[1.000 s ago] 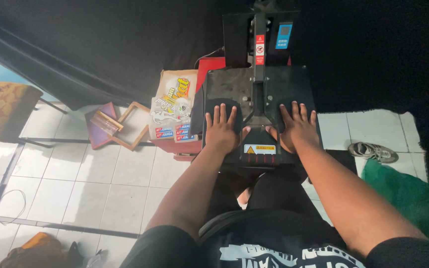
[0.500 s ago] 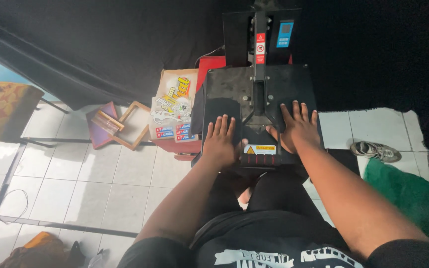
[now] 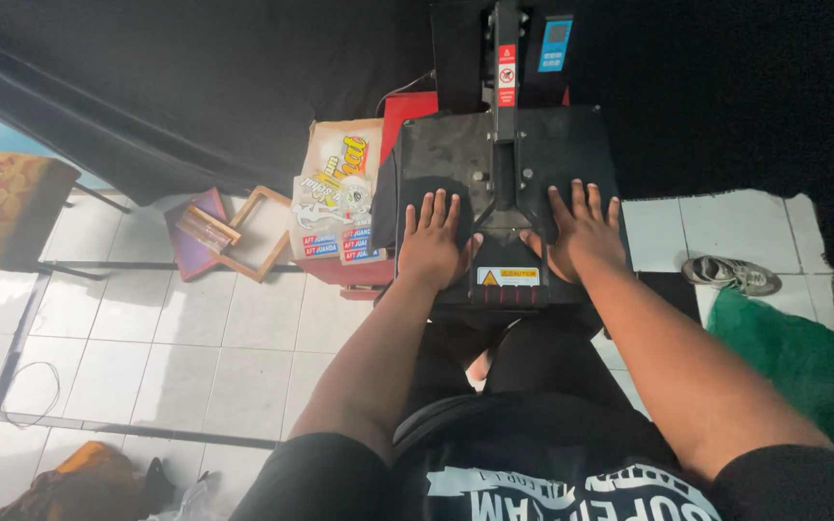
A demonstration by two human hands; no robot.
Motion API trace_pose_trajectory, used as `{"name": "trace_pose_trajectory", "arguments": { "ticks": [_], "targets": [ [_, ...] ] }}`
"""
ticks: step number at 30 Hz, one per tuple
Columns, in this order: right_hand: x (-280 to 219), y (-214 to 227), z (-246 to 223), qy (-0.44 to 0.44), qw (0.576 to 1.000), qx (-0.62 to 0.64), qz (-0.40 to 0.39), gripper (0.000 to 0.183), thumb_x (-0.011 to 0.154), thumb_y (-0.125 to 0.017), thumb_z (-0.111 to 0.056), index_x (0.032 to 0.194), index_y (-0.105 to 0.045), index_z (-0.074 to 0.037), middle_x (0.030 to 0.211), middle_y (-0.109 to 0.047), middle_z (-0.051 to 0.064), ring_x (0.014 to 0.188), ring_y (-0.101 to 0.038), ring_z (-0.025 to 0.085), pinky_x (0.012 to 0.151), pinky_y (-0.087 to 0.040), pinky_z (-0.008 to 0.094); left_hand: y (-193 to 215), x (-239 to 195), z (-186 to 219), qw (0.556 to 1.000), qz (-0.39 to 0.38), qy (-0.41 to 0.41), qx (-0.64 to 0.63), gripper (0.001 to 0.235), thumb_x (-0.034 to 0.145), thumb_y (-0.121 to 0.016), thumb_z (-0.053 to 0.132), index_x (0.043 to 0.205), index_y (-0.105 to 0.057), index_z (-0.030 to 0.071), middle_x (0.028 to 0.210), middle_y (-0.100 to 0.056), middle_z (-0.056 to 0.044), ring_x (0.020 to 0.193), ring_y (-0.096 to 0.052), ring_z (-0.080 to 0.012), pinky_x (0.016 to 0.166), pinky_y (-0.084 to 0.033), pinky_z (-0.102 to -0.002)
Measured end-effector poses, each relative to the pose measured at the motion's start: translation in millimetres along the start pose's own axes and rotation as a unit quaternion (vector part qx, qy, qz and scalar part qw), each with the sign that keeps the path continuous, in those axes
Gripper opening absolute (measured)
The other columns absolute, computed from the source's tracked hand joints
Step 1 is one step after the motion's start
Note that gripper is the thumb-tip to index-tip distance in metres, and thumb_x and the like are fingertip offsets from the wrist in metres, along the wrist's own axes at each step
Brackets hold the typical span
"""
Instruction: The person operates a heat press machine to apply a design onto a black t-shirt. They repeatedly lower the press, hold it down, and then lift it to check the transfer of the 'KELOMPOK TANI' logo onto the garment.
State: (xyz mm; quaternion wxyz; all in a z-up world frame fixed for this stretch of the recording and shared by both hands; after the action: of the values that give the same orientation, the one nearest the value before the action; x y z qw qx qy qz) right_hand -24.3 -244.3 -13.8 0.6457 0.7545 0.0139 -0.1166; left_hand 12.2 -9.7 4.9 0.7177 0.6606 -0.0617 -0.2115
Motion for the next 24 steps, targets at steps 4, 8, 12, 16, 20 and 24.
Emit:
{"name": "trace_pose_trajectory", "arguments": {
  "ticks": [4,8,12,16,20,24],
  "targets": [
    [2,-22,13,0.036,0.997,-0.013,0.071,0.084,0.098,-0.042,-0.061,0.165,-0.028,-0.012,0.171,-0.024,0.018,0.158,-0.019,0.036,0.128,-0.013,0.059,2,-4,1,1.0,-0.001,0.003,-0.01,0.078,0.103,-0.026,0.058,0.166,-0.018,0.013,0.173,-0.017,-0.013,0.161,-0.011,-0.0293,0.13,-0.004,-0.055],
    [-41,-26,-2,0.032,0.988,0.01,0.148,0.078,0.102,-0.045,-0.049,0.158,-0.037,0.004,0.161,-0.039,0.029,0.152,-0.033,0.044,0.125,-0.024,0.058,1,0,-2,1.0,0.002,-0.006,-0.018,0.077,0.103,-0.027,0.057,0.166,-0.018,0.013,0.173,-0.017,-0.013,0.161,-0.011,-0.0303,0.13,-0.005,-0.055],
    [-76,-40,-26,0.1,0.989,-0.09,0.056,0.103,0.083,-0.063,-0.049,0.163,-0.021,0.0,0.169,-0.023,0.027,0.157,-0.022,0.042,0.127,-0.021,0.055,2,-2,-3,1.0,0.008,-0.015,-0.014,0.076,0.103,-0.032,0.054,0.166,-0.02,0.012,0.172,-0.019,-0.014,0.16,-0.013,-0.0309,0.129,-0.006,-0.055],
    [-89,-4,-17,0.134,0.987,-0.088,-0.005,0.087,0.089,-0.058,-0.046,0.163,-0.026,-0.013,0.17,-0.023,0.016,0.158,-0.021,0.035,0.127,-0.02,0.053,8,-3,-2,1.0,0.002,-0.01,-0.027,0.076,0.103,-0.028,0.055,0.166,-0.02,0.012,0.172,-0.019,-0.013,0.161,-0.011,-0.0303,0.129,-0.004,-0.056],
    [-89,-22,47,0.019,0.998,-0.053,0.014,0.071,0.105,-0.025,-0.054,0.166,-0.018,-0.018,0.174,-0.013,0.009,0.159,-0.016,0.03,0.129,-0.01,0.053,6,-3,-5,1.0,-0.004,-0.009,-0.02,0.077,0.103,-0.026,0.057,0.166,-0.019,0.013,0.173,-0.017,-0.013,0.161,-0.01,-0.03,0.129,-0.003,-0.056],
    [-91,-32,34,-0.036,0.997,-0.062,-0.002,0.073,0.106,-0.018,-0.054,0.166,-0.013,-0.012,0.174,-0.006,0.012,0.16,-0.005,0.029,0.131,0.003,0.05,4,-6,-3,1.0,-0.012,-0.008,-0.025,0.076,0.104,-0.025,0.055,0.166,-0.019,0.013,0.173,-0.016,-0.013,0.161,-0.01,-0.0304,0.129,-0.003,-0.056]
  ]
}}
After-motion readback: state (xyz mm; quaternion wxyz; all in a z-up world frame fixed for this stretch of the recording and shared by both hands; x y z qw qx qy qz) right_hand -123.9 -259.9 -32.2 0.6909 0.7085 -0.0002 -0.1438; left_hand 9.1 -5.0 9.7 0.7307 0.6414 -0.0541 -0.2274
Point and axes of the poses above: each hand's wrist, its own x-axis towards the middle knuckle, its own y-axis out of the back of the hand, z = x × y, the point moved 1 cm from there along x, towards the middle knuckle
